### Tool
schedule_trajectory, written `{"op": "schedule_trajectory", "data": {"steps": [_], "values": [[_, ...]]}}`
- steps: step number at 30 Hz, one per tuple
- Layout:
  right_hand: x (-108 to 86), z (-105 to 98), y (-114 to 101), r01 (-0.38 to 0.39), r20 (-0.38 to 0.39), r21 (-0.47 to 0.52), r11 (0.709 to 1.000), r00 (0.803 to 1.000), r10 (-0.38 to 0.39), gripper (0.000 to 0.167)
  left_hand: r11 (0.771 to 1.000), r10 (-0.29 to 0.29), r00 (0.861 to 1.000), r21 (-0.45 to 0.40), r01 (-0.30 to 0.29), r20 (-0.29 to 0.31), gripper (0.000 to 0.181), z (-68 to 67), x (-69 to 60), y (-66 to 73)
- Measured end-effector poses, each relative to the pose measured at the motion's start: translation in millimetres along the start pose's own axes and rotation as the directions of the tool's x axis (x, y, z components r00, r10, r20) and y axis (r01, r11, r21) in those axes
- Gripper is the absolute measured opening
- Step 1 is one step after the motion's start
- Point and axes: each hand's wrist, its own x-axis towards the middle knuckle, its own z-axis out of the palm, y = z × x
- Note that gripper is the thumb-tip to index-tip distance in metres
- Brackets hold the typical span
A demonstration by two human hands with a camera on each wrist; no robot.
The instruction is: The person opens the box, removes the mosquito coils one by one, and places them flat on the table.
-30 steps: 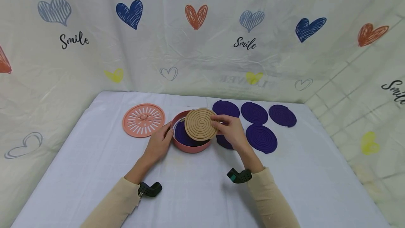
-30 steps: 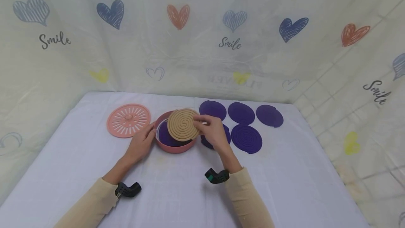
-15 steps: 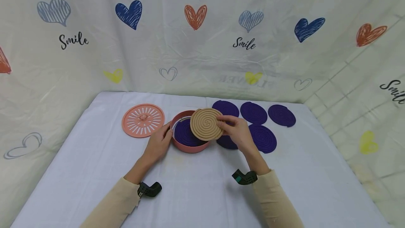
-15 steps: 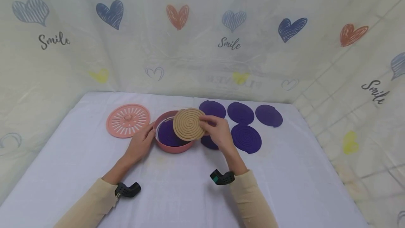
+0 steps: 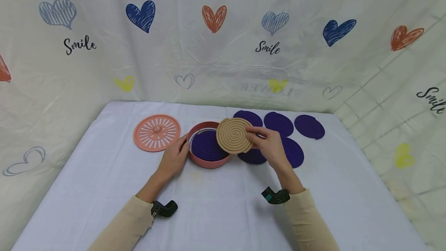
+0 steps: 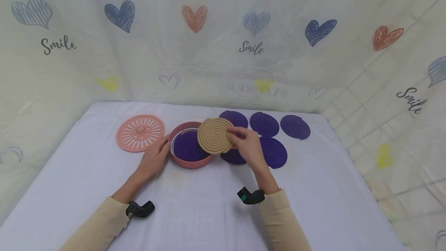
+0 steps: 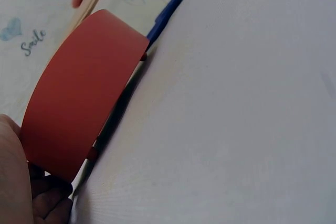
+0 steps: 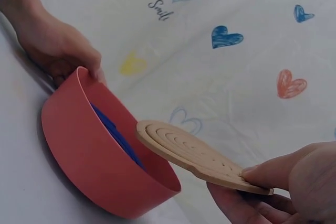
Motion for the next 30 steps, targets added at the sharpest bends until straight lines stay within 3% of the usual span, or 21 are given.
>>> {"op": "schedule_trajectory", "data": {"steps": [30], "values": [[-7.1,-40.6,12.6,0.01,-0.076,-0.013,1.0,0.997,-0.011,0.037,1.0,-0.001,1.0,-0.009,0.001,-0.005,0.046,-0.1,0.5,1.4]]}}
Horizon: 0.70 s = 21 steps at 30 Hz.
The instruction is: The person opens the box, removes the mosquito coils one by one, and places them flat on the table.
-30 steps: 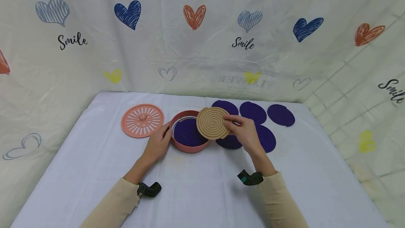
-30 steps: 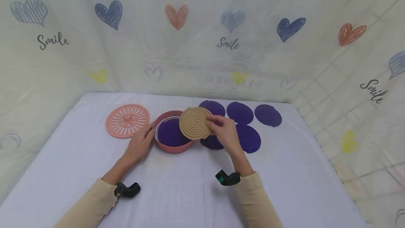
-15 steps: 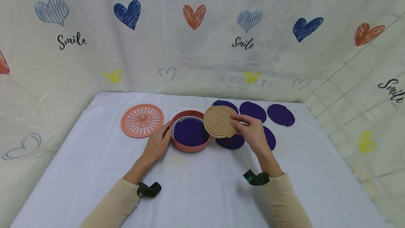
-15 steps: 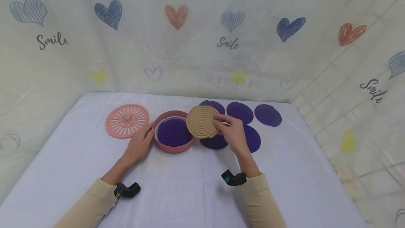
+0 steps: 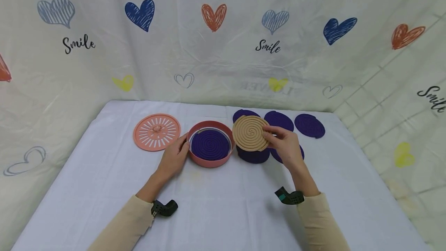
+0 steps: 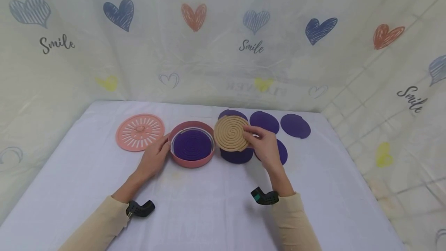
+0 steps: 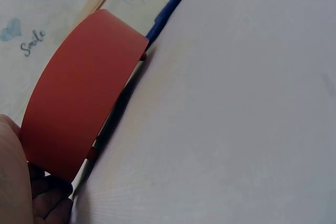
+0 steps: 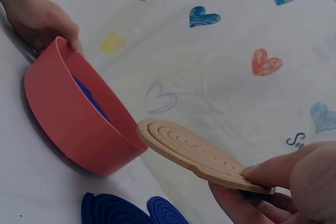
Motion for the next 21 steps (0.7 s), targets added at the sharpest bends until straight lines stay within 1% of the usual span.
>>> {"op": "schedule_trajectory", "data": {"steps": [11,21], "values": [[0.5,-5.7,0.5,0.002,-0.042,0.043,0.999,0.999,0.0,0.038,1.0,0.006,1.0,0.004,-0.006,-0.002,0.047,-0.6,1.3,1.0],[2.6,-12.6,3.3,-0.009,-0.076,0.051,0.999,0.997,0.013,0.04,1.0,0.0,1.0,0.011,0.0,-0.002,0.047,-0.1,0.6,-0.8]]}}
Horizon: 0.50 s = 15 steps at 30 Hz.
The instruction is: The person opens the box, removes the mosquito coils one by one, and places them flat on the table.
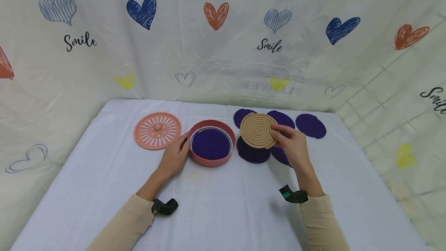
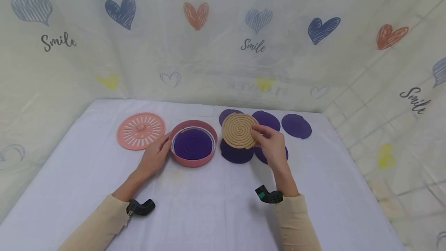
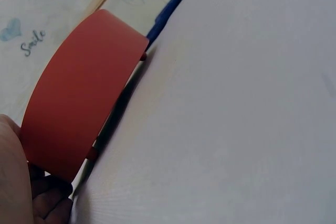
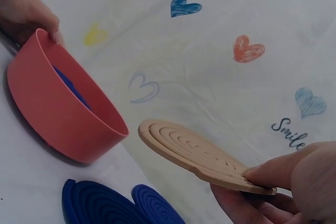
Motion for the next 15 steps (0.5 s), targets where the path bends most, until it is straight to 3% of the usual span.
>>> {"op": "schedule_trajectory", "data": {"steps": [15], "values": [[7.5,-18.2,8.6,-0.053,-0.09,0.037,0.998,0.994,0.056,0.04,1.0,0.003,1.0,0.0,-0.003,-0.005,0.048,0.5,0.5,-1.3]]}}
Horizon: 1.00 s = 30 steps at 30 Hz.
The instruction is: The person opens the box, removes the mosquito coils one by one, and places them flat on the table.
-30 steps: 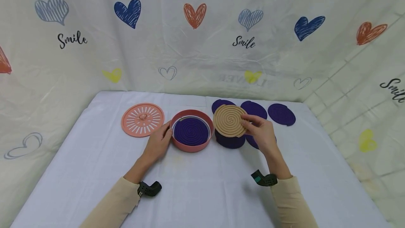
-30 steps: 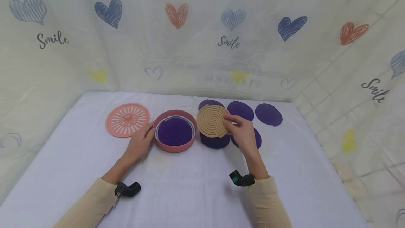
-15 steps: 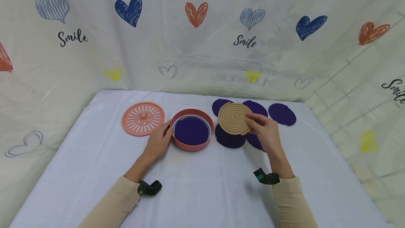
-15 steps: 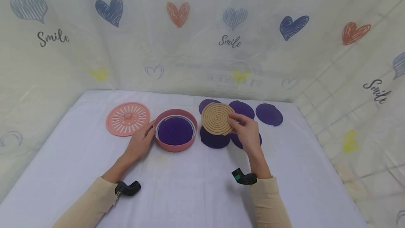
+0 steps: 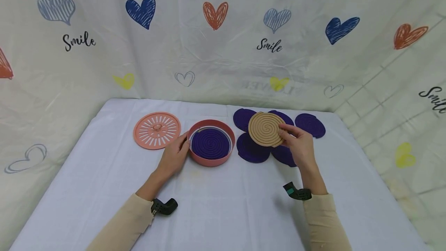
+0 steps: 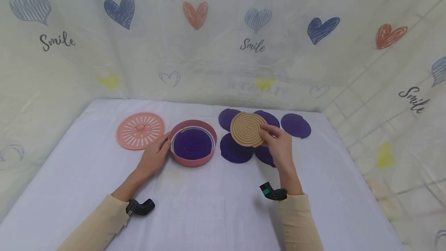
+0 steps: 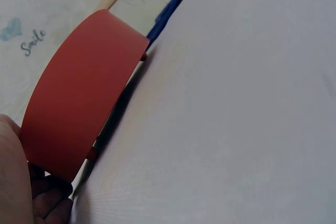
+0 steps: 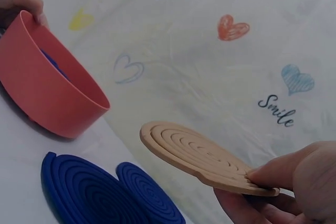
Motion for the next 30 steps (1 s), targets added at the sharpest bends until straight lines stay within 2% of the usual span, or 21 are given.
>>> {"op": "schedule_trajectory", "data": {"steps": [6,20,30], "values": [[3.0,-9.3,4.1,-0.023,-0.031,0.093,0.995,0.999,0.026,0.043,1.0,0.008,1.0,-0.001,-0.008,-0.005,0.047,-0.5,0.0,0.2],[7.6,-29.3,9.0,-0.078,-0.116,0.077,0.994,0.99,0.086,0.036,1.0,0.006,1.0,0.005,-0.006,-0.001,0.047,-0.6,-0.2,1.1],[8.8,-48.0,12.0,-0.094,-0.152,0.174,0.98,0.981,0.122,0.032,1.0,0.002,1.0,-0.001,-0.002,0.002,0.048,-0.2,-0.5,1.5]]}}
